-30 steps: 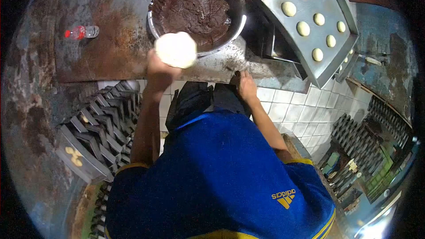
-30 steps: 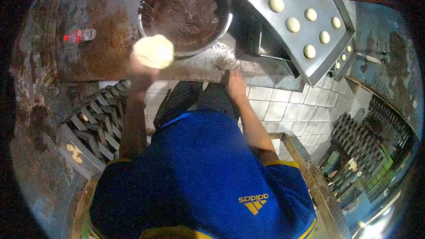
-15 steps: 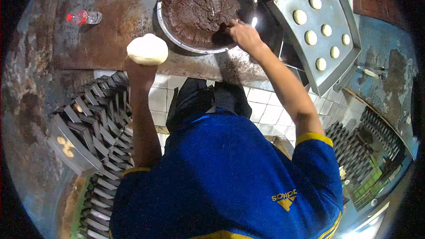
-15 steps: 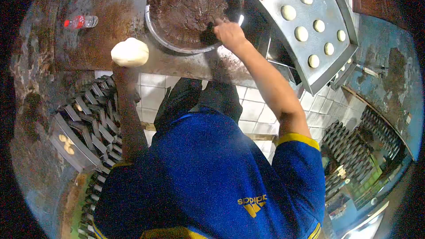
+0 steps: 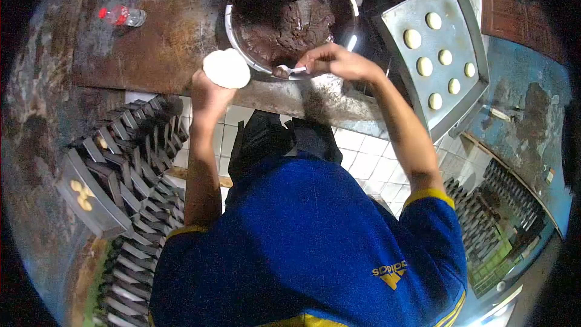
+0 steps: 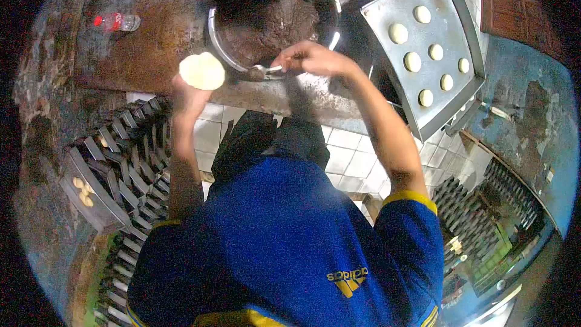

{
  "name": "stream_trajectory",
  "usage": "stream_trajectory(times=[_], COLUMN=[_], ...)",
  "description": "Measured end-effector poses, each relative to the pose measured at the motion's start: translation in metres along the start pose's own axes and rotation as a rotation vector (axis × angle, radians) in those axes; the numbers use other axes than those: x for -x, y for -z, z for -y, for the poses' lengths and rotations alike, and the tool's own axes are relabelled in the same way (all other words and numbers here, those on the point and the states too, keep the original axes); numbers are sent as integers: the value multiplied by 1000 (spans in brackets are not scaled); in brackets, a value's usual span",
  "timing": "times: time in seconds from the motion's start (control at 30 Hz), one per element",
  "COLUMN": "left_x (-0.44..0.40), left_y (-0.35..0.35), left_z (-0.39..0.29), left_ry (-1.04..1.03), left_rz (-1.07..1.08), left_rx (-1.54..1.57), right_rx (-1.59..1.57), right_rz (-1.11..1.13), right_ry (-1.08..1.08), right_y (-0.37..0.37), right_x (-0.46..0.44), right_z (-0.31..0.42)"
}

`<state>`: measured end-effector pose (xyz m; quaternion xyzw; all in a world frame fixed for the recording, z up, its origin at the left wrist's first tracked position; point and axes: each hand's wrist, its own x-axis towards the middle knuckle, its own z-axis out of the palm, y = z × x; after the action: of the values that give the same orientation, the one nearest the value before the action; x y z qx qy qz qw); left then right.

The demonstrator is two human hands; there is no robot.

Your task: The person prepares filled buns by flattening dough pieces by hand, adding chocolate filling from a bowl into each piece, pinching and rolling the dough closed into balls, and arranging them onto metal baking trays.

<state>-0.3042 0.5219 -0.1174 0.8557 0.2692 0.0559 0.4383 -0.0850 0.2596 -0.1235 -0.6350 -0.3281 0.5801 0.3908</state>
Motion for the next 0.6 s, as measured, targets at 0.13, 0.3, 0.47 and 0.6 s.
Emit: stream_trajectory(times=[0.13,0.3,0.47,0.6], left_x=[-3,-6,-15,-17], left_y=[-2,-9,-20,-36], left_z=[-33,-57,-47,-38], left_ry=[-163,-245,-371,-130], left_rz=[107,135,148,192], left_rx=[53,300,129,289], right_rx=[162,636,495,162], right_rz=[-385,-835,-1000,-1177], right_ry=[282,498,386,157], right_y=[-57,-102,-141,-175], right_x=[28,28,46,62], right_z=[66,59,32,-56])
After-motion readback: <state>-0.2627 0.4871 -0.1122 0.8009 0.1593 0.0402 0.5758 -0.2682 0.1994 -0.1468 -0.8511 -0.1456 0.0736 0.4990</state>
